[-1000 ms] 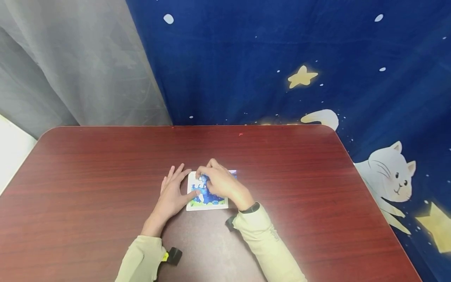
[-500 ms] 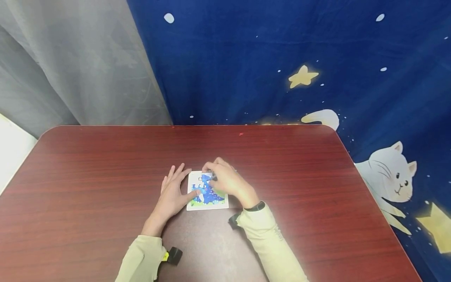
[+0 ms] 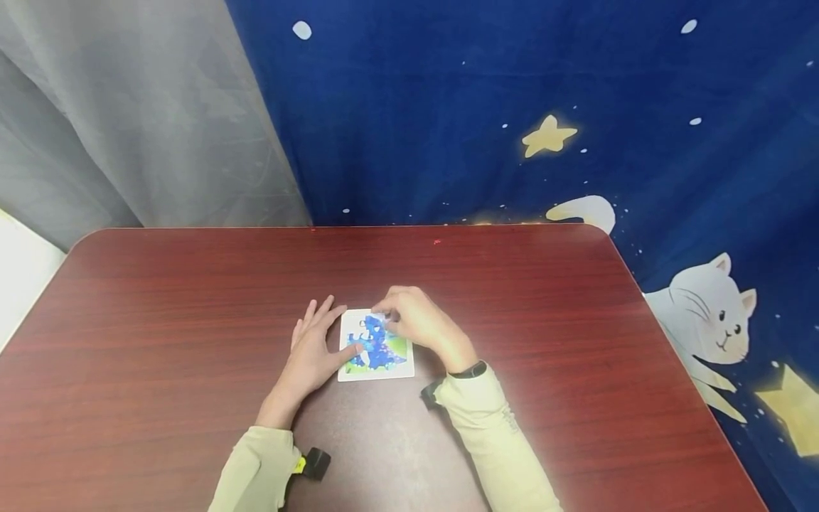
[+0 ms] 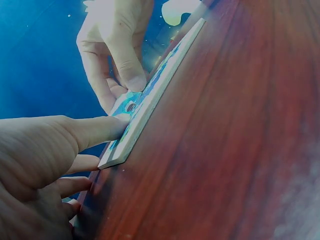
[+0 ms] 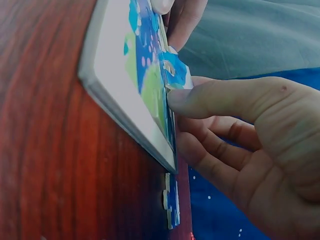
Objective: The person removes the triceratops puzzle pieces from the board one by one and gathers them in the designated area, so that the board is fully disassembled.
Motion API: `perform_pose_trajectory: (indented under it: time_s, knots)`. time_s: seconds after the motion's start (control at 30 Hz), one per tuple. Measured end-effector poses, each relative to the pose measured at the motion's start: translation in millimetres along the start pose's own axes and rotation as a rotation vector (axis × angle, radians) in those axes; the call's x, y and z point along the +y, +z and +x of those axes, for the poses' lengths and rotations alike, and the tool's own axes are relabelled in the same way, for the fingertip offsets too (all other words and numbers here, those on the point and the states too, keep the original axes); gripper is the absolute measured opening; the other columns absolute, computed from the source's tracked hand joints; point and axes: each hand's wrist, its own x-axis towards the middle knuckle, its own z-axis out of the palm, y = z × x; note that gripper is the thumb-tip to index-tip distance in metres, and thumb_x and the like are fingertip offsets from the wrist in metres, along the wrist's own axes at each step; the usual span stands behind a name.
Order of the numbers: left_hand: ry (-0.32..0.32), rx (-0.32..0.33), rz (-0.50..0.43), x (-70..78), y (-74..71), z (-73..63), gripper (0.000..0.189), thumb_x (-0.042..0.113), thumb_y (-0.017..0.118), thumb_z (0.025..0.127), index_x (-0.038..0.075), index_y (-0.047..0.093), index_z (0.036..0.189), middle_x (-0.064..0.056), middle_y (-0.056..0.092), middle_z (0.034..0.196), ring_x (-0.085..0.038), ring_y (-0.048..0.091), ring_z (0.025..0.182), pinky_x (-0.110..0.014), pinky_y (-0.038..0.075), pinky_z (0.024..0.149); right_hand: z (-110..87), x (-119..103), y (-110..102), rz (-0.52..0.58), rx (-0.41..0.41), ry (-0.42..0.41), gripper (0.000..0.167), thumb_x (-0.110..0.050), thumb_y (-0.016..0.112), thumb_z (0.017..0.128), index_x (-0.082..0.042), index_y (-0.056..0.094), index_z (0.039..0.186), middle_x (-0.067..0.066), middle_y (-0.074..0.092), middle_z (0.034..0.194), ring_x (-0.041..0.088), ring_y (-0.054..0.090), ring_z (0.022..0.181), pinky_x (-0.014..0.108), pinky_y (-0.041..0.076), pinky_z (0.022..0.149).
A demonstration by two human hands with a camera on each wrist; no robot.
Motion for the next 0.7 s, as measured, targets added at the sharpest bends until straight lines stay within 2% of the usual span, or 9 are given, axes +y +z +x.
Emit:
perform_pose_trajectory:
  time_s: [0.2,0.37,0.7]
  knots:
    - [-0.003,0.003,0.008,0.1,-2.1,0.4,0.072,0.026,0.078,0.074,0.003,0.047,0.135,-0.015,0.027,0.149,-0.032,0.007,0.14,-0.054,0.004,0.108,2.3,-3,-1,-0.025,0.021,0.008,0.029,0.005,0.066,0.076,-0.003,0.072,0.103,0.003,0.062,0.085,0.01,0.056,0.068,0.017,0.047,0.058]
    - [-0.003,0.013,0.004,0.5,-3.8,0.9,0.071,0.026,0.078,0.074,0.003,0.048,0.134,-0.016,0.028,0.149,-0.032,0.007,0.14,-0.054,0.004,0.108,0.6,-4,-8,-0.009,0.061,0.048,0.027,0.002,0.067,0.077,-0.003,0.072,0.103,0.002,0.062,0.086,0.011,0.054,0.067,0.02,0.046,0.056]
    - [0.009,-0.004,-0.02,-1.4,0.0,0.0,0.07,0.024,0.077,0.075,0.004,0.047,0.135,-0.014,0.027,0.149,-0.031,0.006,0.14,-0.053,0.003,0.109,-23.9,14,-29,-0.05,0.128,0.112,0.021,0.001,0.07,0.075,-0.003,0.071,0.095,0.003,0.065,0.081,0.014,0.061,0.068,0.025,0.05,0.06]
